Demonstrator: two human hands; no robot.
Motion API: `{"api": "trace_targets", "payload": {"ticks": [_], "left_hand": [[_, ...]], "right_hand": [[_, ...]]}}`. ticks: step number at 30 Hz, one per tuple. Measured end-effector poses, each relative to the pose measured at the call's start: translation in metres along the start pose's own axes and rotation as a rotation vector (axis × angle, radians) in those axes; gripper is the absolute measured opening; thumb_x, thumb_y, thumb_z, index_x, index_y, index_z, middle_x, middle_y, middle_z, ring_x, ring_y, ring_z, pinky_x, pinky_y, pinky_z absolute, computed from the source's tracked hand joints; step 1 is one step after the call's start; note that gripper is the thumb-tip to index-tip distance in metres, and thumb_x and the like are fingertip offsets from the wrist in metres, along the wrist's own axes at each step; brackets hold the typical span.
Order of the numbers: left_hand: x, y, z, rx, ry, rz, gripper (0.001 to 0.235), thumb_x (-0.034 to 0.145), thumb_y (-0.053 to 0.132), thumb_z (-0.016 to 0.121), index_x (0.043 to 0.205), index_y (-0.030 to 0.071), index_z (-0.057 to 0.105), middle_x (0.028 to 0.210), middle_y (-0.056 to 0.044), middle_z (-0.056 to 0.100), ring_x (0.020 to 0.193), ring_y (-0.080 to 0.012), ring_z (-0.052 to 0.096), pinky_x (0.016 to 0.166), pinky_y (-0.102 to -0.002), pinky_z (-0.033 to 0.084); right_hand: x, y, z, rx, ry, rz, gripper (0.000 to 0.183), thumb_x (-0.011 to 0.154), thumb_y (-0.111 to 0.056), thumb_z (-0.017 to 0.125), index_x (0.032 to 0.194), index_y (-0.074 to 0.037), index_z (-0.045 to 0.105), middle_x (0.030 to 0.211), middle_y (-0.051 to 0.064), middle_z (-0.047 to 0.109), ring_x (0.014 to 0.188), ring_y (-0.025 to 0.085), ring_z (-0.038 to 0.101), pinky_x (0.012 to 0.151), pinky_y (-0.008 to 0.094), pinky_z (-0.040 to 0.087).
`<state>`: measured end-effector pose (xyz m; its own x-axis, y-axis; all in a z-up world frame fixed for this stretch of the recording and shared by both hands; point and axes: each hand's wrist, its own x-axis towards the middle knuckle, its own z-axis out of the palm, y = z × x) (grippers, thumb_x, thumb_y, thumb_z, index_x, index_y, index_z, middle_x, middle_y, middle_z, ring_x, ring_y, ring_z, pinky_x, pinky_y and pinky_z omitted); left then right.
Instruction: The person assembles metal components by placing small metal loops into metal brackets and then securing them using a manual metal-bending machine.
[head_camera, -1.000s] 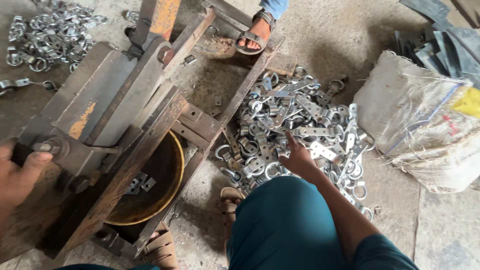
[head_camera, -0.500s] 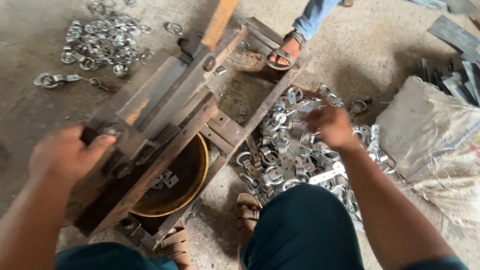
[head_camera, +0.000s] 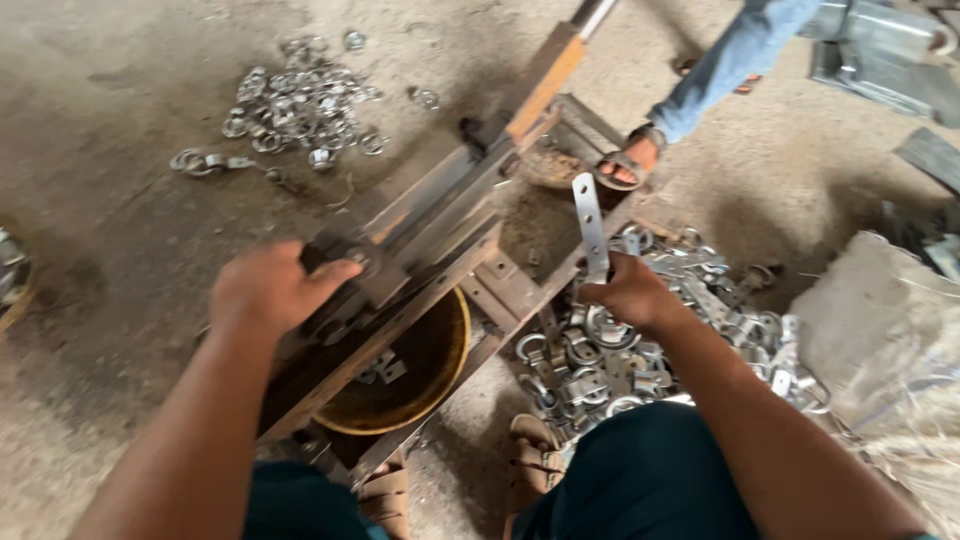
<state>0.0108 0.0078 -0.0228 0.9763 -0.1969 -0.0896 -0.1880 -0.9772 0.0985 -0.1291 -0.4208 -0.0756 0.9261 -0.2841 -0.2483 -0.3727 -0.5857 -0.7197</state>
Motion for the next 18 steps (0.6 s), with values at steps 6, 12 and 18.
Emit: {"api": "trace_targets", "payload": {"ticks": [6,12,18], "left_hand": [[-0.002,0.007,-0.012,-0.124,-0.008,0.035,0.087,0.071,0.091,0.058,0.102,0.012,0.078,0.102,-0.019,0.075,0.102,-0.0397,0.070,0.087,-0.051,0.056],[-0.006,0.007,-0.015,-0.149,-0.027,0.040,0.090,0.069,0.093,0.056,0.106,0.014,0.077,0.106,-0.019,0.075,0.106,-0.0392,0.070,0.090,-0.051,0.056],[-0.003,0.006,-0.012,-0.109,-0.015,0.030,0.102,0.067,0.099,0.053,0.107,0.008,0.074,0.107,-0.024,0.071,0.106,-0.0419,0.068,0.088,-0.054,0.055]], "right_hand": [[0.037,0.002,0.011,-0.099,0.007,0.164,0.041,0.082,-0.029,0.077,0.112,-0.002,0.069,0.085,0.019,0.074,0.071,0.029,0.069,0.061,0.039,0.055],[0.097,0.045,0.052,0.648,0.039,0.396,0.022,0.091,-0.023,0.063,0.098,-0.002,0.064,0.075,0.010,0.059,0.055,0.023,0.054,0.046,0.039,0.047],[0.086,0.032,0.103,0.464,0.024,0.292,0.022,0.087,-0.014,0.071,0.100,0.003,0.070,0.078,0.010,0.064,0.060,0.018,0.056,0.050,0.036,0.045]]}}
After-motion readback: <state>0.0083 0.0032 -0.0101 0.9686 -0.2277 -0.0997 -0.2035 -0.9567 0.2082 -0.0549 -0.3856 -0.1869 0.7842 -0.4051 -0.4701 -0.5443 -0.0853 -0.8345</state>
